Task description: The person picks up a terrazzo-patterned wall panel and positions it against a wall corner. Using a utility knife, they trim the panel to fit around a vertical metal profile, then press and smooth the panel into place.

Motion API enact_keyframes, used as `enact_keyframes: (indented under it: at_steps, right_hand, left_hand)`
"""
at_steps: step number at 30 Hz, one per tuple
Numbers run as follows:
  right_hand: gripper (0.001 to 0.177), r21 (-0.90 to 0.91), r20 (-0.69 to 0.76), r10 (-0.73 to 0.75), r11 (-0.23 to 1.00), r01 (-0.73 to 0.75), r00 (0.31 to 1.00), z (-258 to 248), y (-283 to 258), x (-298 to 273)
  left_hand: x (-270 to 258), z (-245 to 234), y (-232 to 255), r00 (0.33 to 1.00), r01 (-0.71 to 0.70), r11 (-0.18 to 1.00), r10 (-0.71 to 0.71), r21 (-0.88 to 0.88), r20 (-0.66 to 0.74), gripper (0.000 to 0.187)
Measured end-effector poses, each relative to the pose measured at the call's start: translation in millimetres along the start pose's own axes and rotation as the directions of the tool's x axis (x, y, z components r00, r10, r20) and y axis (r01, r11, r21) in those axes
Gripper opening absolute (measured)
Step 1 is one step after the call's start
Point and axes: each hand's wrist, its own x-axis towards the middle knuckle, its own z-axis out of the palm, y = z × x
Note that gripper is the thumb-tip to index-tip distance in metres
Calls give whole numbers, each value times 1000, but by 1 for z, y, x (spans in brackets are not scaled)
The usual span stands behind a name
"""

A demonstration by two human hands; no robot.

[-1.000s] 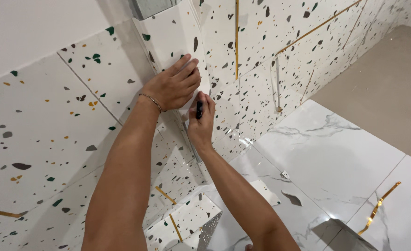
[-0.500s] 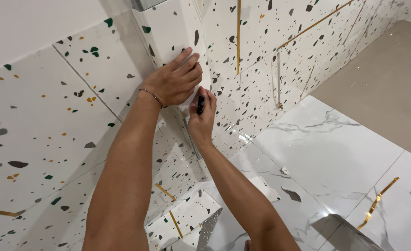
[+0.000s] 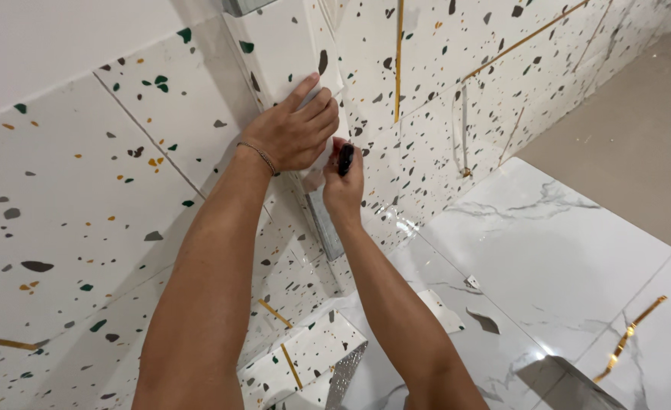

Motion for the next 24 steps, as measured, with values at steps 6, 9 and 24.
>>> enact_keyframes:
  at_steps: [6, 9, 24]
  right_hand:
    - [50, -263, -6, -147, 955, 140, 989, 7, -7, -8]
    - [55, -140, 26, -167, 976, 169, 986, 15, -12, -23]
    - [57, -562, 142, -408, 717, 412, 902, 7, 1, -28]
  left_hand:
    - [4, -7, -2, 998, -7, 1000, 9, -24, 66, 43]
    - [10, -23, -2, 931, -87, 996, 71, 29, 357, 62]
    - [53, -63, -49, 704, -439, 892, 266, 110, 658, 67]
